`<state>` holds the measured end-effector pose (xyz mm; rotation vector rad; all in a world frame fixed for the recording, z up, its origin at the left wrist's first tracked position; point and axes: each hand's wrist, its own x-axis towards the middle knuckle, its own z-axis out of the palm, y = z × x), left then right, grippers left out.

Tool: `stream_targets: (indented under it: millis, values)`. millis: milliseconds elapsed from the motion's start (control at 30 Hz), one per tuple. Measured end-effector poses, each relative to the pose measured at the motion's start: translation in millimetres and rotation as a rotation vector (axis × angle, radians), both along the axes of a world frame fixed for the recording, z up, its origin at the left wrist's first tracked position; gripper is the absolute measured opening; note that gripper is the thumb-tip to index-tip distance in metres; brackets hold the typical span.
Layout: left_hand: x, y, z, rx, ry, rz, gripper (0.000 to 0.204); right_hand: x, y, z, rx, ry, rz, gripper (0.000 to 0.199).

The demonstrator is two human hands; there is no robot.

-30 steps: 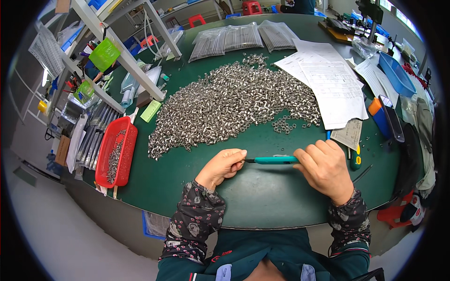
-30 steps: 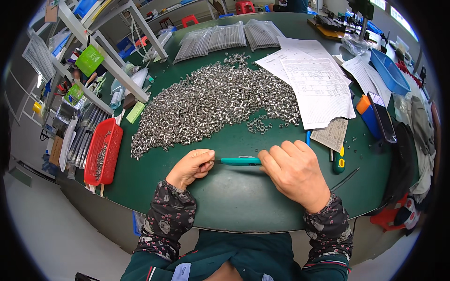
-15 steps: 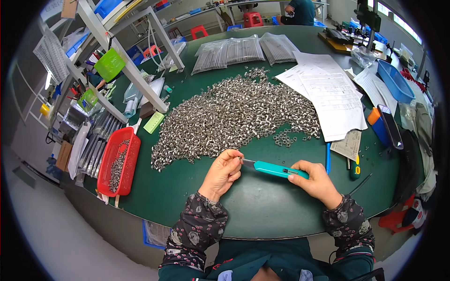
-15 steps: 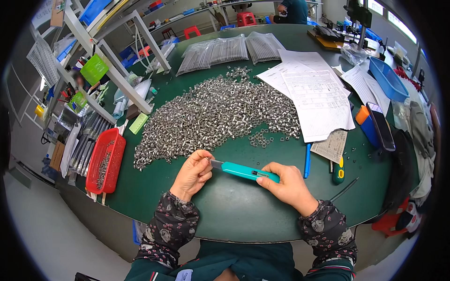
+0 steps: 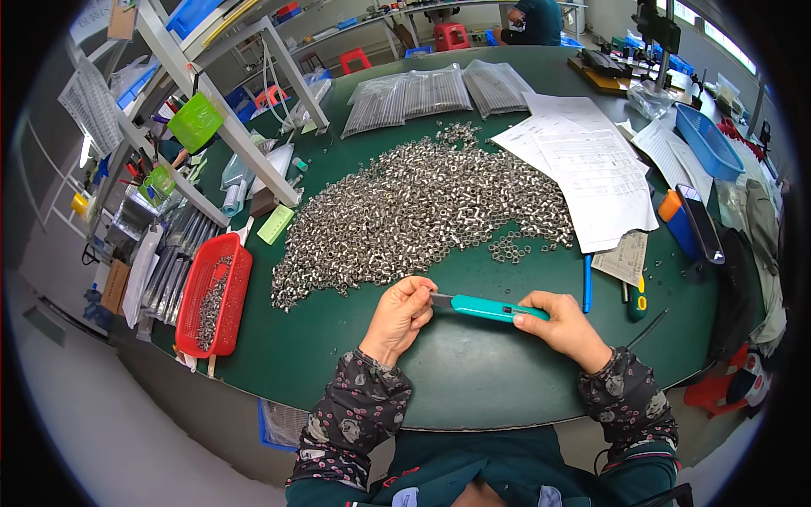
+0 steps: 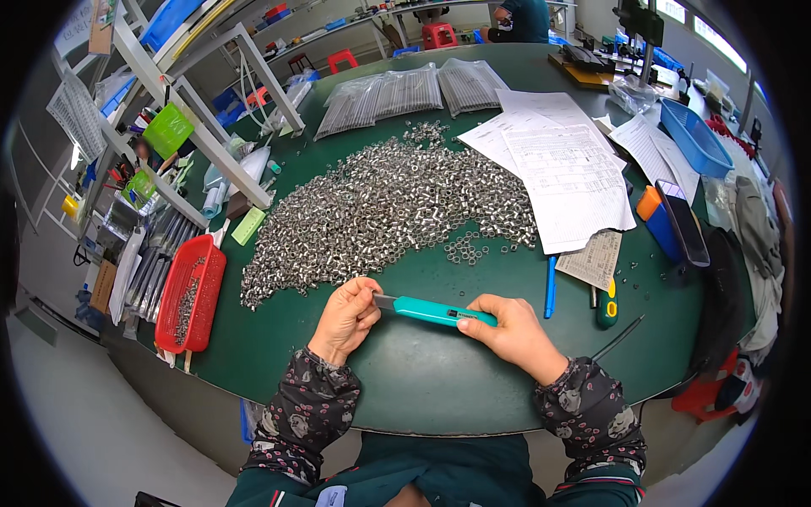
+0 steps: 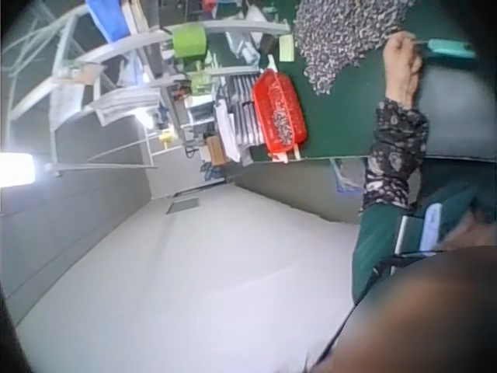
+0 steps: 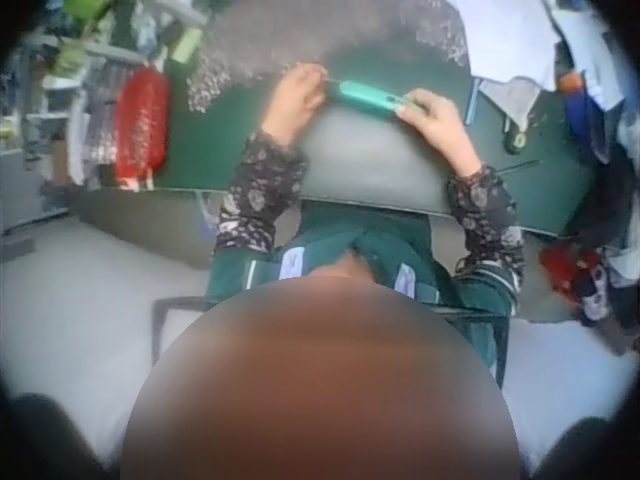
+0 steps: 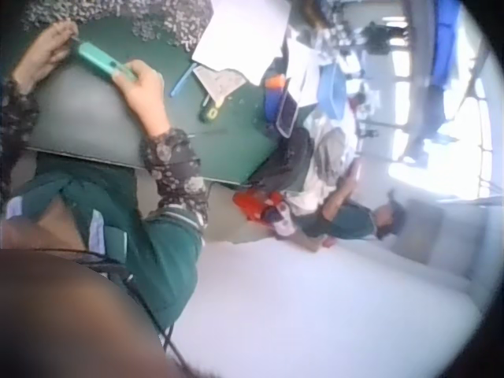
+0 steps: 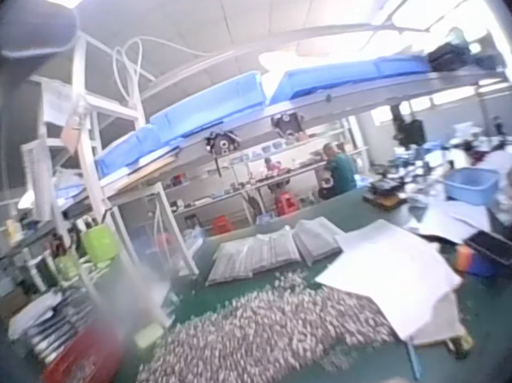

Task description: Scraping small metal components using a utility knife at a workbench.

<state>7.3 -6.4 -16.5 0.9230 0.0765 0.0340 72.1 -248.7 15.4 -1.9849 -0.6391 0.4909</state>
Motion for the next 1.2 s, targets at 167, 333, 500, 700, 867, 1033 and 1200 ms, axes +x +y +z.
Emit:
stream_targets:
  millis: [167, 333, 500, 700, 867, 1033, 1200]
  values:
    - [1, 2, -2, -0.013, -0.002, -0.025, 0.012, -4, 2, 3, -0.020, -0.187, -0.036, 0.028]
    - [0, 1, 1, -0.008, 0.033, 0.011, 0.012, -7, 5, -1, 0.092, -0.690, -0.062, 0.020]
    - [0, 5, 0, -0.038, 0.080, 0.040, 0.017, -2, 0, 5, 0.137, -0.881, -0.136, 0.022]
    - [0, 3, 4, -0.032, 0.078, 0.069, 0.020, -3, 2, 5, -0.210, -1.040, -0.069, 0.025]
    - [0, 3, 6, -0.007, 0.047, 0.071, 0.020, -1, 1, 0, -0.201, -0.988, -0.047, 0.026]
    - [1, -1, 7, 0.011, 0.065, 0.083, 0.018, -4, 0, 3, 0.015, -0.601, -0.103, 0.024]
    - [1, 0, 2, 0.045, 0.054, 0.097, 0.015, -4, 2, -5, 0.078, -0.332, -0.032, 0.026]
